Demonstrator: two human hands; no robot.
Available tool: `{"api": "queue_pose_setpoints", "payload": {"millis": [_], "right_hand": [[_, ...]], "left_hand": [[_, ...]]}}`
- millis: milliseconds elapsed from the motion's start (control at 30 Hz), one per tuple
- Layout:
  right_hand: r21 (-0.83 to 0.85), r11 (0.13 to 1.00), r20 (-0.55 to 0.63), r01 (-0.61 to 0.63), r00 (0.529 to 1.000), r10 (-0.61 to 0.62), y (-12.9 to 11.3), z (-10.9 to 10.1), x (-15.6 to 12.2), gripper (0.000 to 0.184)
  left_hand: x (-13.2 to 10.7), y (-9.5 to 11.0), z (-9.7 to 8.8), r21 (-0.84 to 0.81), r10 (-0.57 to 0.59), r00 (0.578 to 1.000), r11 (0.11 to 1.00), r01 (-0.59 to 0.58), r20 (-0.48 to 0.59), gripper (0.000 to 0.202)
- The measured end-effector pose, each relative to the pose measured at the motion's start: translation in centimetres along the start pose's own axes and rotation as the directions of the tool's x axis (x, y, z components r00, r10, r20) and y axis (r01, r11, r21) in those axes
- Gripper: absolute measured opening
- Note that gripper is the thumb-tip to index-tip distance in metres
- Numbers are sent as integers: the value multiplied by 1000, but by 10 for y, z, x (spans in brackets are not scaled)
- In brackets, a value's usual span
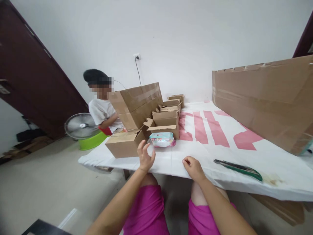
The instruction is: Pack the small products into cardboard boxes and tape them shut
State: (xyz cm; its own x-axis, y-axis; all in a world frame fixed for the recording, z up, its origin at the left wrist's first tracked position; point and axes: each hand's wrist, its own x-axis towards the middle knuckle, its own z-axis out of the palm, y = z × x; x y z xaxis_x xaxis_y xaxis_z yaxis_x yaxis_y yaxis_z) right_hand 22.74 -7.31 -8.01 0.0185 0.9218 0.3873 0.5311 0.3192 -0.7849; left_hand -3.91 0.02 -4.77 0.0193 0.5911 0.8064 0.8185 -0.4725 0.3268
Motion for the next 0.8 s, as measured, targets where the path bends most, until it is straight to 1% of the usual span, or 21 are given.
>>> {"api": "queue_pose_setpoints", "payload": {"millis": [67, 100, 133, 167, 200, 233, 267, 300, 333, 367, 400, 467, 533, 667, 733, 800], "right_hand": [[2, 1000, 2, 1, 1000, -1, -1, 0, 0, 24], [1, 1000, 4, 4, 1000, -4, -1, -1, 0, 24], [0, 1000, 6, 5, 1000, -5, -1, -1, 0, 24], [0, 1000, 8, 7, 1000, -7, -2, -1, 0, 24], [-1, 1000, 10, 8, 1000, -8, -2, -1, 0, 24], [0, 1000, 11, 9, 1000, -9, -2, -1, 0, 24], [0, 1000, 11, 9, 1000, -9, -2, 0, 0, 24], [0, 1000, 10, 10, 1000, -10, -2, 0, 0, 24], [0, 1000, 9, 11, 1000, -11, -2, 0, 0, 24], [0, 1000, 8, 13, 1000, -13, -2, 0, 0, 24], [-1, 1000, 5, 13, 1000, -13, -3, 0, 0, 24], [-4, 1000, 2, 12, 1000, -12, -3, 0, -1, 24], [-9, 1000, 3, 11, 1000, -11, -4, -1, -1, 24], [-23, 1000, 6, 18, 1000, -17, -5, -1, -2, 23], [-35, 999, 6, 25, 1000, -25, -5, -1, -2, 23], [-49, 998, 10, 35, 999, -35, -4, 0, -2, 22]], "left_hand": [[11, -16, -22, 69, -152, 987, 986, 155, -44, 56], [19, -26, -33, 111, -240, 968, 963, 247, -73, 66], [28, -37, -44, 159, -329, 938, 926, 344, -113, 78], [36, -49, -55, 203, -408, 898, 877, 436, -165, 88], [44, -61, -65, 239, -477, 857, 825, 513, -195, 96], [51, -73, -74, 266, -539, 823, 779, 568, -180, 99], [56, -84, -82, 284, -591, 794, 744, 605, -143, 99], [59, -95, -88, 296, -628, 773, 725, 622, -89, 97], [60, -104, -92, 297, -643, 765, 724, 623, -39, 95], [61, -113, -95, 286, -631, 775, 742, 606, -6, 92], [60, -121, -97, 269, -604, 797, 770, 579, 11, 88], [57, -133, -98, 221, -523, 852, 830, 512, -10, 78], [53, -143, -99, 173, -460, 886, 870, 462, -55, 69], [34, -152, -108, 83, -369, 916, 919, 385, -161, 61], [18, -149, -116, 46, -319, 919, 940, 338, -234, 57], [0, -140, -125, 22, -271, 913, 956, 291, -305, 52]]}}
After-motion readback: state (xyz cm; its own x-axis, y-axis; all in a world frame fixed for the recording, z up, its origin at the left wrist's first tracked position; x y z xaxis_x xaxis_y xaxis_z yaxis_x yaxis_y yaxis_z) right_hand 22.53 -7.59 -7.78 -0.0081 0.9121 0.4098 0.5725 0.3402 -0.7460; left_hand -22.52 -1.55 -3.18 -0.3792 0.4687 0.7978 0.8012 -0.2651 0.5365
